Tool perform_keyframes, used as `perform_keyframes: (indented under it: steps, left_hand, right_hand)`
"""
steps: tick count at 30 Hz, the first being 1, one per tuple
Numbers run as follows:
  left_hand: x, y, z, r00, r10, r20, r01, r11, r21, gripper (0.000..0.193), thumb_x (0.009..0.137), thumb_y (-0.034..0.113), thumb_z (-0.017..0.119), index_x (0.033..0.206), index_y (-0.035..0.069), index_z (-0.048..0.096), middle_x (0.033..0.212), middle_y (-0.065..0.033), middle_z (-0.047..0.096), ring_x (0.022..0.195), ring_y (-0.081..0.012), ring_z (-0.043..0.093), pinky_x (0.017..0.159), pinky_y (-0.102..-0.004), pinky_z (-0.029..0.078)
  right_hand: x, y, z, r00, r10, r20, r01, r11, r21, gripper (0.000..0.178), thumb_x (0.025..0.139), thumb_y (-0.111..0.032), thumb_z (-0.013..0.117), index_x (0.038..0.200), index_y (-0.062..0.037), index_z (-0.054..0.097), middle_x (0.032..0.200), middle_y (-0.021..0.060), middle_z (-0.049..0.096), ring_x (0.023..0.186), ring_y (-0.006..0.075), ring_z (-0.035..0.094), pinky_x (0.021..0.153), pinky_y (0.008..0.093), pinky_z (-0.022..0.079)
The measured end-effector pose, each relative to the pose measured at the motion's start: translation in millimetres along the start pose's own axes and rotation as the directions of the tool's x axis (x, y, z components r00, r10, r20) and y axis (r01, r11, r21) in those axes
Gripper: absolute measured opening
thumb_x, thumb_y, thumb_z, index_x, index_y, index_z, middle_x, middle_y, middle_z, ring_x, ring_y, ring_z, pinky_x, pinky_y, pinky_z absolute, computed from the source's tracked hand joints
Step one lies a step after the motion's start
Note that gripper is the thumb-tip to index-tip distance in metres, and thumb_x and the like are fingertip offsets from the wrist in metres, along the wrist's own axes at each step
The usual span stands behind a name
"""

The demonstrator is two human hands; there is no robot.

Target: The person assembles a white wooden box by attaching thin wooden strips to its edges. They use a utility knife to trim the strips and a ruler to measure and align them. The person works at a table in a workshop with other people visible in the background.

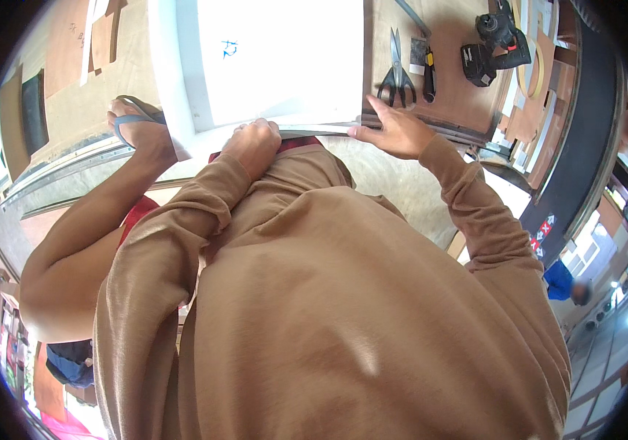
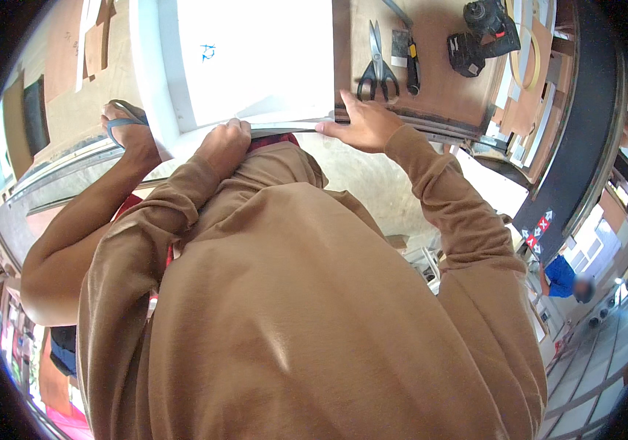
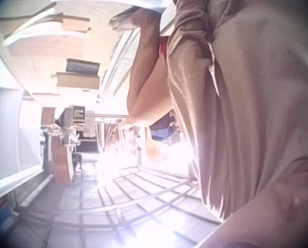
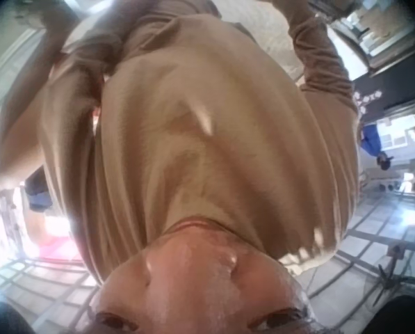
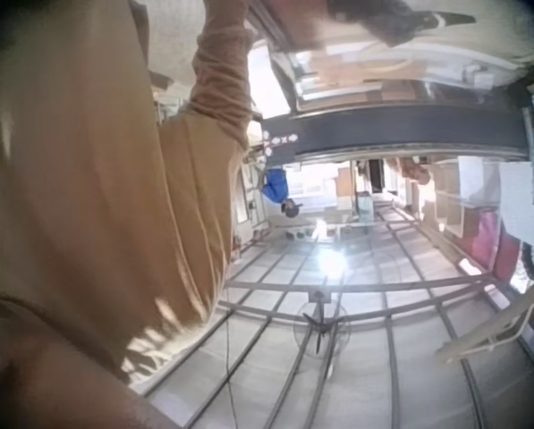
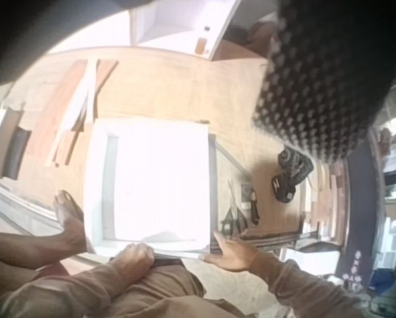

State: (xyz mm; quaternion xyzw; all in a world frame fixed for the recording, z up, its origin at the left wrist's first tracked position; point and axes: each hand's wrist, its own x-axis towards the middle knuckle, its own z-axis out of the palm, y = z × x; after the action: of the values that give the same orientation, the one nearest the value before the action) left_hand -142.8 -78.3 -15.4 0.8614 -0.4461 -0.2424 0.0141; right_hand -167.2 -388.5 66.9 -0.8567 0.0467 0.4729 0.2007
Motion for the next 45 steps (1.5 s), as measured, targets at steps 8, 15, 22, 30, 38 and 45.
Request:
perform_keyframes:
  steps: [8,15,22,30,38,45]
  left_hand:
    - [-2,1,-4,0.998,-0.064,0.003,0.064,0.992,-0.105,0.014,0.094,0.005,0.059,0.103,-0.005,0.064,0.093,-0.0194,0.07,0.084,-0.033,0.077,0.073,-0.0392,0.065]
    - [-8,-6,-16,0.998,-0.064,-0.015,0.059,0.974,-0.219,0.016,0.093,0.002,0.057,0.107,-0.005,0.06,0.099,-0.0233,0.069,0.094,-0.0374,0.074,0.081,-0.0432,0.063]
    - [-2,-7,-11,0.994,-0.018,0.111,0.037,0.983,-0.179,0.016,0.093,0.003,0.058,0.104,-0.007,0.062,0.098,-0.0247,0.07,0.092,-0.0386,0.074,0.081,-0.0444,0.063]
    - [8,-5,-19,0.98,-0.031,0.196,0.067,0.981,-0.18,0.017,0.094,0.003,0.058,0.105,-0.008,0.063,0.098,-0.0261,0.07,0.089,-0.0392,0.076,0.077,-0.0429,0.065]
    - [11,-5,-20,0.97,-0.039,0.239,0.093,0.971,-0.222,0.017,0.096,0.004,0.057,0.103,-0.008,0.065,0.101,-0.0284,0.071,0.088,-0.0401,0.076,0.076,-0.0435,0.065]
    - [0,-8,-17,0.983,-0.103,0.151,0.139,0.956,-0.258,0.018,0.096,0.004,0.056,0.109,-0.007,0.064,0.1,-0.0262,0.07,0.091,-0.0407,0.075,0.079,-0.0452,0.064]
  right_hand:
    - [12,5,-1,0.995,-0.015,0.101,0.012,0.999,0.037,0.111,0.095,-0.078,0.05,0.157,0.0132,0.033,0.153,0.0367,0.047,0.145,0.045,0.048,0.122,0.0468,0.038]
    - [0,-10,-4,0.997,-0.04,0.059,0.038,0.999,0.04,0.088,0.101,-0.065,0.052,0.15,0.0082,0.047,0.135,0.0345,0.064,0.129,0.0439,0.062,0.108,0.0479,0.049]
    - [7,-9,-7,0.994,-0.039,0.098,0.035,0.998,0.05,0.089,0.099,-0.068,0.053,0.147,0.007,0.051,0.127,0.0322,0.069,0.122,0.0435,0.067,0.103,0.0495,0.052]
    - [16,0,-3,0.992,-0.055,0.11,0.047,0.996,0.071,0.095,0.098,-0.074,0.05,0.146,0.0082,0.051,0.127,0.0317,0.069,0.122,0.0443,0.066,0.103,0.0493,0.052]
    - [32,18,7,0.988,-0.117,0.101,0.11,0.992,0.066,0.093,0.097,-0.077,0.051,0.135,0.0074,0.062,0.123,0.0302,0.071,0.117,0.0427,0.069,0.1,0.0499,0.054]
    - [30,12,3,0.99,-0.091,0.109,0.087,0.995,0.038,0.095,0.098,-0.074,0.051,0.14,0.0107,0.055,0.117,0.0329,0.071,0.113,0.0442,0.071,0.097,0.0501,0.056]
